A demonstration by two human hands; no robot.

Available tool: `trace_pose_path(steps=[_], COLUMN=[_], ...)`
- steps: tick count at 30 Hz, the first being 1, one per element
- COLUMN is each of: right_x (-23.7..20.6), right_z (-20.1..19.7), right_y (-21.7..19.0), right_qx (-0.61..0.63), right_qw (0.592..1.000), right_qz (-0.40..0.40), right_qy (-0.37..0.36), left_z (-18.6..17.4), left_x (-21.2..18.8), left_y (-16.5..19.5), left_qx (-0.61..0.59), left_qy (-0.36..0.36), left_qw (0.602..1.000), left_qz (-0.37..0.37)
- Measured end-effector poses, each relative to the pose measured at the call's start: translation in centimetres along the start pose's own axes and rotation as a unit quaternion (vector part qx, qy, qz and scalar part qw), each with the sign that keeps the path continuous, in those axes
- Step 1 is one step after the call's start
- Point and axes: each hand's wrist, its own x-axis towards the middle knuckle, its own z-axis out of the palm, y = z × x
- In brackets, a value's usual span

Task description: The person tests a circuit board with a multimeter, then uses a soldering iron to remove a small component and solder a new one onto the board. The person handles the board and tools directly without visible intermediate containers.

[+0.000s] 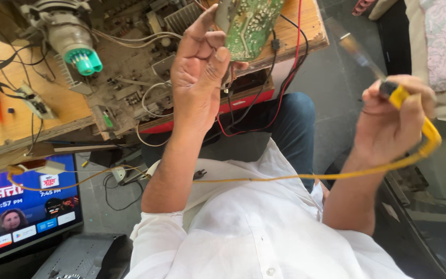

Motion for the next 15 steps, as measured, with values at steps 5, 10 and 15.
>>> trace_pose_path(steps=[5, 10, 15], right_x=[0.6, 0.9, 0.5], right_z=[-3.3, -2.1, -0.9], right_y=[6.2, 8.6, 6.1], right_qx=[0.351, 0.107, 0.057], right_qw=[0.92, 0.958, 0.977], right_qz=[0.155, 0.206, 0.139], right_qy=[0.079, 0.167, 0.151], left_z=[0.0, -0.1, -0.3], left_x=[-0.1, -0.1, -0.1], left_y=[0.4, 0.7, 0.7], left_qx=[-0.018, -0.04, -0.061], left_qy=[-0.002, -0.017, -0.018], left_qw=[1.0, 0.999, 0.998], left_qz=[-0.008, -0.004, -0.013])
